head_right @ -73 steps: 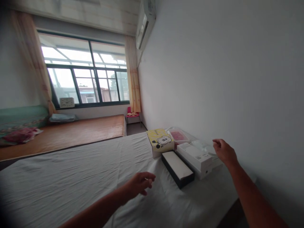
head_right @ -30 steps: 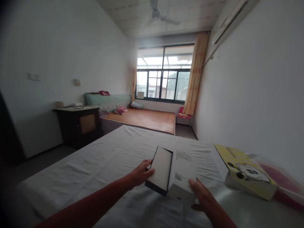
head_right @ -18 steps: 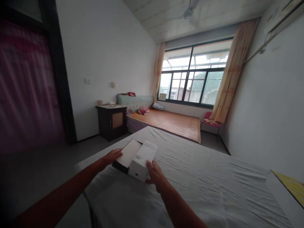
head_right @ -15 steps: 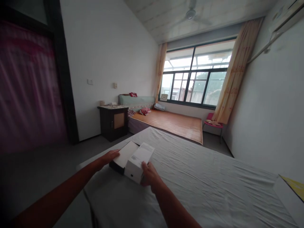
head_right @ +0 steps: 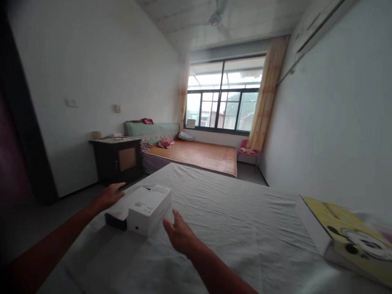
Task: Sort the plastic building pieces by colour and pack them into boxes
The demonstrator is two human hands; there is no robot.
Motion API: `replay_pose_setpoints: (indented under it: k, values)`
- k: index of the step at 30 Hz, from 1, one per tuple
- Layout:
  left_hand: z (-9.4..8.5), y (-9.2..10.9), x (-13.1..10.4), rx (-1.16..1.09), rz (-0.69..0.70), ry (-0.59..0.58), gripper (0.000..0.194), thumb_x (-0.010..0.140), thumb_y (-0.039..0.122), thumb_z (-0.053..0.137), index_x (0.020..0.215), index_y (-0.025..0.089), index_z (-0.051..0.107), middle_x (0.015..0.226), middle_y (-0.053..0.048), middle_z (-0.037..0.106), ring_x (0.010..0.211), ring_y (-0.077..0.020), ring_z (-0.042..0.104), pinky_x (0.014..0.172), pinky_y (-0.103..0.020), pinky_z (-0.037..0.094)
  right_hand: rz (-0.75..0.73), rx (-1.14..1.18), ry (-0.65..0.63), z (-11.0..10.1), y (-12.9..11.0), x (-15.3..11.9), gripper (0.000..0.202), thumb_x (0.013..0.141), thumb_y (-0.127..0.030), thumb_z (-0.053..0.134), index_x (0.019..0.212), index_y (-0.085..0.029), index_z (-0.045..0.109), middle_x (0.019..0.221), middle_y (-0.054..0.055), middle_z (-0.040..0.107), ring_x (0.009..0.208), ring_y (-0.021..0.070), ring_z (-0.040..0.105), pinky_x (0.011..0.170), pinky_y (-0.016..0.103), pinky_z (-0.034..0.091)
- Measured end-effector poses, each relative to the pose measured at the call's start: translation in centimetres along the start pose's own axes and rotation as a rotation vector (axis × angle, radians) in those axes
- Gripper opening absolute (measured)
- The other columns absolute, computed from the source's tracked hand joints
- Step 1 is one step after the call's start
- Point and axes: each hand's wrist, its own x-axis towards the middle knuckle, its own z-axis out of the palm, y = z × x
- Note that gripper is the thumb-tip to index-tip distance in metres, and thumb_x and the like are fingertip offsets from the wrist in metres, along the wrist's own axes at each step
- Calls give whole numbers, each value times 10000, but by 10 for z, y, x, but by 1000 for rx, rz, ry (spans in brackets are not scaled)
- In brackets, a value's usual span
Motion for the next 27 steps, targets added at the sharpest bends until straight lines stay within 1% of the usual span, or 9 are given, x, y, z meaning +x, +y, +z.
replay_pose_setpoints:
  k: [3, 6, 10, 13, 15, 17, 21, 24, 27]
  values:
    - [4, 55, 15, -7, 168, 55, 624, 721, 468, 407, 1202, 97, 550, 1234, -134, 571, 1009, -258, 601, 877, -327, 462, 27, -162, 116, -44, 14, -55, 786, 814, -661, 407, 1420, -178, 279, 1452, 133, 316, 1223, 262, 432, 1019, 398, 337]
    - [30, 140, 14, -107, 395, -37, 606, 772, 503, 390, 1224, 125, 535, 1261, -115, 549, 1049, -245, 580, 856, -318, 481, 40, -279, 310, -97, 29, -111, 759, 821, -653, 401, 1388, -150, 354, 1424, 146, 366, 1182, 241, 477, 1049, 380, 294]
    - [86, 264, -13, -267, 596, -186, 563, 799, 519, 405, 1207, 161, 553, 1258, -101, 548, 1105, -239, 543, 859, -320, 483, 42, -288, 684, -188, 48, -187, 713, 818, -649, 399, 1322, -145, 440, 1358, 138, 455, 1169, 241, 488, 1013, 378, 346]
    - [133, 345, -40, -415, 671, -357, 540, 796, 506, 429, 1195, 168, 563, 1226, -110, 561, 1050, -231, 570, 864, -341, 479, 100, -266, 1034, -268, 63, -253, 644, 827, -614, 398, 1294, -175, 456, 1319, 103, 499, 1165, 232, 497, 956, 343, 410]
    - [163, 391, -57, -508, 675, -453, 515, 783, 501, 461, 1170, 182, 580, 1184, -110, 586, 1034, -230, 576, 871, -347, 469, 193, -369, 1271, -322, 72, -299, 553, 865, -539, 360, 1290, -197, 452, 1288, 85, 531, 1157, 214, 508, 950, 309, 416]
    - [189, 432, -73, -558, 680, -542, 522, 777, 500, 478, 1158, 161, 587, 1170, -125, 597, 1032, -235, 576, 887, -349, 451, 372, -543, 1439, -370, 82, -340, 495, 899, -435, 311, 1303, -175, 431, 1306, 103, 515, 1193, 210, 480, 974, 298, 392]
    - [226, 497, -100, -661, 642, -680, 570, 748, 536, 532, 1161, 148, 591, 1168, -126, 615, 1046, -251, 570, 913, -353, 423, 620, -634, 1540, -442, 101, -389, 528, 867, -305, 373, 1326, -44, 368, 1353, 229, 424, 1265, 300, 391, 1022, 402, 328]
    - [247, 532, -113, -729, 585, -777, 638, 730, 568, 554, 1185, 122, 572, 1222, -141, 589, 1082, -265, 552, 943, -363, 403, 719, -648, 1505, -472, 116, -396, 513, 802, -261, 481, 1270, -54, 434, 1292, 258, 470, 1231, 342, 424, 990, 450, 345]
    - [263, 558, -120, -781, 512, -862, 670, 721, 579, 569, 1201, 112, 552, 1288, -156, 539, 1133, -270, 526, 974, -362, 377, 801, -624, 1456, -491, 131, -392, 487, 763, -262, 538, 1197, -47, 491, 1218, 295, 512, 1150, 369, 501, 915, 469, 401]
